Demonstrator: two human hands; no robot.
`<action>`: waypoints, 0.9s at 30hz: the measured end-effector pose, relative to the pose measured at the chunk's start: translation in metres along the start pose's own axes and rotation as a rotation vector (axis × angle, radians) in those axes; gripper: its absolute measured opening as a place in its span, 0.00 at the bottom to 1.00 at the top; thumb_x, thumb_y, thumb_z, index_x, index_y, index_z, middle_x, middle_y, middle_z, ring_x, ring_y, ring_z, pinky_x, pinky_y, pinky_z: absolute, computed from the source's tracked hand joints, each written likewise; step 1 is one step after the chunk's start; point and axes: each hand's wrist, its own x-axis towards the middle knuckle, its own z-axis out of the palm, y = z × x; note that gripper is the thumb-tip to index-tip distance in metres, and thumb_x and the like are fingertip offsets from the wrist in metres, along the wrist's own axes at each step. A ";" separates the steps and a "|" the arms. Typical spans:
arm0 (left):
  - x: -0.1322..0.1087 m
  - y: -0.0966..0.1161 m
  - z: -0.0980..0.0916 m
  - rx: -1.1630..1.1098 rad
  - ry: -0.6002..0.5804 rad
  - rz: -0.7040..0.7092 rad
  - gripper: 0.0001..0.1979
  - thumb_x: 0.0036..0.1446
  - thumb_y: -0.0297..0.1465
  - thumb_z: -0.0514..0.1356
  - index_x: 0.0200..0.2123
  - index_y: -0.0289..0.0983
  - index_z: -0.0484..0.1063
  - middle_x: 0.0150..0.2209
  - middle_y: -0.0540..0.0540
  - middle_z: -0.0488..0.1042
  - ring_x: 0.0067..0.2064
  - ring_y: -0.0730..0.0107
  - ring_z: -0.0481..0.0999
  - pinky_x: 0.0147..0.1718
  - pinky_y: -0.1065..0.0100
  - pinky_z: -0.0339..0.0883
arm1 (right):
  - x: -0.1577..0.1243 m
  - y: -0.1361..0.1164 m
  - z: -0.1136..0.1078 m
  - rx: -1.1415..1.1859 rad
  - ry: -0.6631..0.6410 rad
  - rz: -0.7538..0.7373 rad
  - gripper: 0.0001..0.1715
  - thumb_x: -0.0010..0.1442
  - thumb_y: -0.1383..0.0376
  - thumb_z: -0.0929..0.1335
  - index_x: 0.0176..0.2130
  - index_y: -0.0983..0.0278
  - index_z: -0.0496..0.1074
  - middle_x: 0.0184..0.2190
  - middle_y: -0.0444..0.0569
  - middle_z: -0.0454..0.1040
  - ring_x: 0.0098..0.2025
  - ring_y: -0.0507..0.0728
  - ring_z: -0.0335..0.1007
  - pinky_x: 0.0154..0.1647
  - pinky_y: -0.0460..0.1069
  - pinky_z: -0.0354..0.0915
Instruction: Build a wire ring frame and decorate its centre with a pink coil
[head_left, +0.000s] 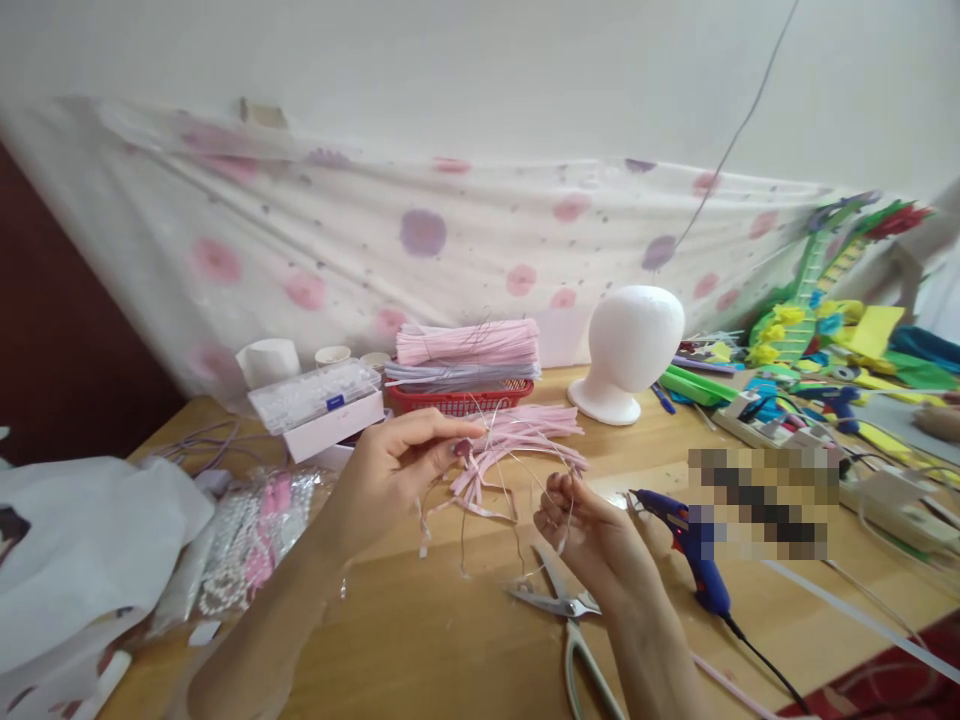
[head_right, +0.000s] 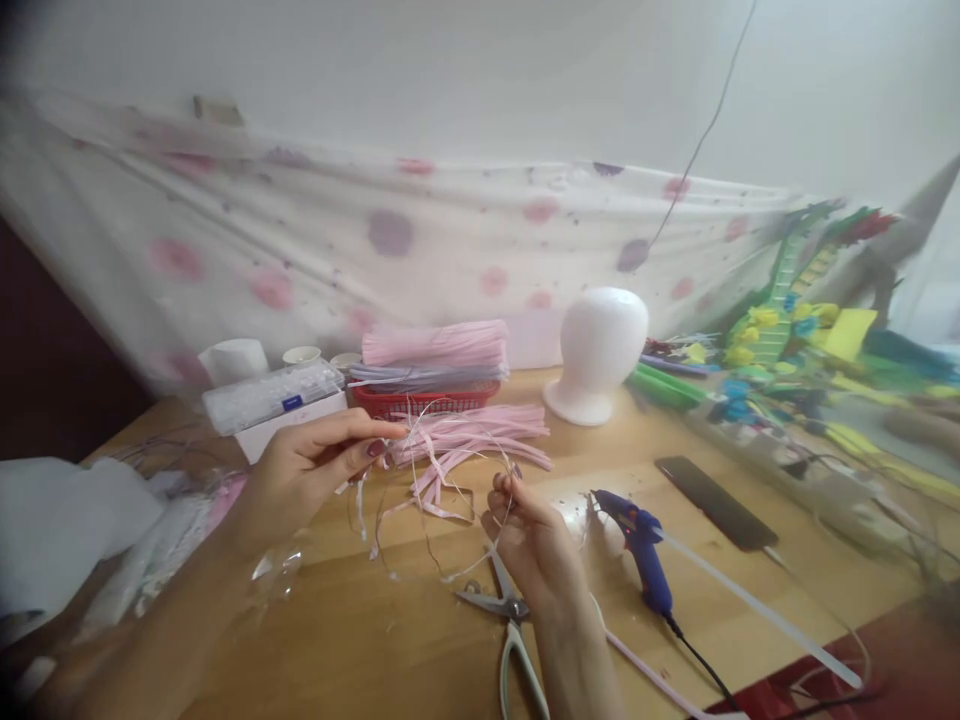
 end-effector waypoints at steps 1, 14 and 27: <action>0.000 0.001 -0.001 -0.010 -0.016 -0.026 0.11 0.63 0.33 0.60 0.42 0.37 0.82 0.26 0.50 0.73 0.26 0.74 0.66 0.26 0.71 0.63 | 0.000 0.000 0.000 -0.002 0.005 0.003 0.18 0.39 0.64 0.84 0.27 0.64 0.76 0.27 0.40 0.72 0.24 0.47 0.62 0.26 0.44 0.66; 0.000 -0.011 -0.001 -0.069 -0.105 -0.062 0.21 0.67 0.36 0.56 0.58 0.34 0.75 0.28 0.49 0.76 0.20 0.79 0.62 0.16 0.76 0.58 | -0.003 -0.003 0.006 -0.074 0.050 -0.043 0.21 0.32 0.63 0.85 0.25 0.63 0.77 0.28 0.42 0.74 0.27 0.48 0.63 0.30 0.44 0.66; 0.013 -0.048 -0.005 -0.219 0.158 -0.125 0.15 0.50 0.46 0.72 0.36 0.42 0.85 0.26 0.50 0.78 0.27 0.75 0.72 0.26 0.77 0.66 | -0.016 0.003 0.028 -0.185 0.153 -0.340 0.22 0.30 0.52 0.85 0.24 0.59 0.81 0.25 0.43 0.77 0.31 0.51 0.65 0.37 0.47 0.63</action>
